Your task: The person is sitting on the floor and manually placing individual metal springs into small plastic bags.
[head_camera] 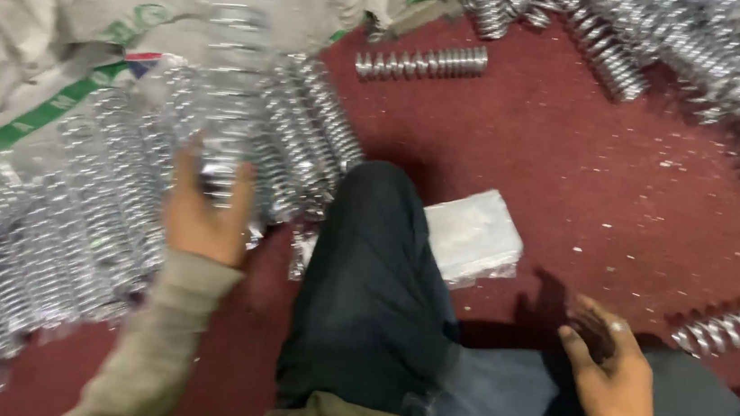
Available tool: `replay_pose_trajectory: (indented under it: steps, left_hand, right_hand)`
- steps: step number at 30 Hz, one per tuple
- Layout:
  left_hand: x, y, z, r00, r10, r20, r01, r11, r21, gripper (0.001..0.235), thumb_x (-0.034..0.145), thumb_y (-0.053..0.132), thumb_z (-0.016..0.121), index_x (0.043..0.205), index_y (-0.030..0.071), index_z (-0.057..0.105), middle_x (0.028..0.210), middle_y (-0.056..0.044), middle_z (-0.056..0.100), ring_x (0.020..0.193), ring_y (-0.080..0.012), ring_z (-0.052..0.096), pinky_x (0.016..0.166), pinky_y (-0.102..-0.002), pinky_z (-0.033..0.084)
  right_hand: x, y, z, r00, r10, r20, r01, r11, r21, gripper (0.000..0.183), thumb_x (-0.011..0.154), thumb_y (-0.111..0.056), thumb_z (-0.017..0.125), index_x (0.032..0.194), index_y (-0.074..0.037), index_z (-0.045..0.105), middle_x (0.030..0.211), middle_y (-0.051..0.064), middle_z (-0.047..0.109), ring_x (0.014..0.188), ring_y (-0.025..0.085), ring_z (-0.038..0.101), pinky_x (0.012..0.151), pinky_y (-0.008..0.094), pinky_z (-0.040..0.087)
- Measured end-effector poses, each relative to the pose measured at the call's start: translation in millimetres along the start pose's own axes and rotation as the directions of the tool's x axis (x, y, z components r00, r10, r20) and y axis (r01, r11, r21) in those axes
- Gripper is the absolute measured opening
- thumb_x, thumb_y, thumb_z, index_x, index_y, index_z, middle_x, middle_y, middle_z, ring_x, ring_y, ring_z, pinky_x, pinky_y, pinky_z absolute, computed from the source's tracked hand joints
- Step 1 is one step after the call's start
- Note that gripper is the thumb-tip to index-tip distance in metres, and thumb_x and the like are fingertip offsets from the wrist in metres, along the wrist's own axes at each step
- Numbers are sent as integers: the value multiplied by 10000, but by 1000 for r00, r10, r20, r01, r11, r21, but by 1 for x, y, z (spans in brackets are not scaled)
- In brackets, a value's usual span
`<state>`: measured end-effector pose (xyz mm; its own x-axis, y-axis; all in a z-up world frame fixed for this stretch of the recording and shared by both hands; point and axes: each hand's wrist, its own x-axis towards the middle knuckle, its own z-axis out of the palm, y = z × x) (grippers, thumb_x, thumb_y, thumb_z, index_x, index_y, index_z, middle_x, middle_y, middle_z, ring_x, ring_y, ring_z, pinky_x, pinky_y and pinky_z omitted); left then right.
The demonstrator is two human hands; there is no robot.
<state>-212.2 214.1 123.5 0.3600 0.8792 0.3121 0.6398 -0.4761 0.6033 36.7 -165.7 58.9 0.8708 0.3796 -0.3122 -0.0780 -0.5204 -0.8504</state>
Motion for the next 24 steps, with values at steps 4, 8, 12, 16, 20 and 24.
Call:
replay_pose_trajectory:
  steps: [4, 8, 12, 16, 20, 24]
  left_hand:
    - [9, -143, -16, 929, 371, -8, -349, 880, 322, 541, 1118, 143, 750, 1403, -247, 507, 1220, -374, 540, 1070, -527, 542, 938, -552, 436]
    - [-22, -210, 20, 989, 99, 114, -136, 911, 389, 365, 1295, 163, 537, 1337, -197, 504, 1216, -415, 587, 1095, -572, 582, 955, -567, 430]
    - [-9, 9, 31, 925, 377, 45, -374, 881, 291, 723, 843, -18, 583, 1520, -261, 521, 1639, -449, 393, 1508, -601, 276, 1133, -753, 202]
    - [-22, 85, 159, 870, 380, 314, -449, 874, 187, 497, 833, 259, 645, 1329, 222, 649, 1310, -75, 684, 1199, -403, 566, 910, -557, 421]
    - [-39, 76, 315, 508, 97, 856, -717, 598, 358, 728, 815, 734, 616, 1277, 172, 595, 1250, -36, 613, 1206, -266, 489, 1092, -503, 274]
    - [-25, 77, 354, 466, -101, 879, -639, 649, 413, 970, 627, 855, 809, 1369, 260, 616, 1405, 10, 588, 1324, -241, 412, 1030, -449, 345]
  right_hand:
    - [76, 18, -69, 997, -71, -15, 68, 989, -132, 484, 917, -54, 677, 1395, -96, 609, 1270, 103, 726, 1143, 186, 692, 1033, 305, 514]
    - [164, -19, -131, 965, -199, -173, 96, 876, -473, 467, 948, -66, 697, 1400, -31, 590, 1305, 205, 614, 1175, 334, 590, 1028, 478, 449]
    - [260, -49, -162, 853, -521, 26, 335, 509, -793, 776, 903, -187, 781, 1518, 121, 422, 1541, 371, 386, 1376, 539, 376, 1118, 673, 292]
    - [330, -63, -137, 930, -338, 145, 297, 456, -839, 864, 878, -324, 721, 1597, -21, 351, 1595, 290, 366, 1445, 498, 313, 1159, 665, 198]
    - [299, -61, -118, 905, -403, 140, 189, 85, -978, 379, 992, -422, 704, 1252, -153, 644, 945, 57, 705, 761, 222, 660, 662, 397, 586]
    - [196, -63, -95, 834, -542, 101, 446, 554, -703, 494, 836, -324, 843, 1247, -92, 697, 1138, 113, 773, 972, 314, 746, 873, 542, 596]
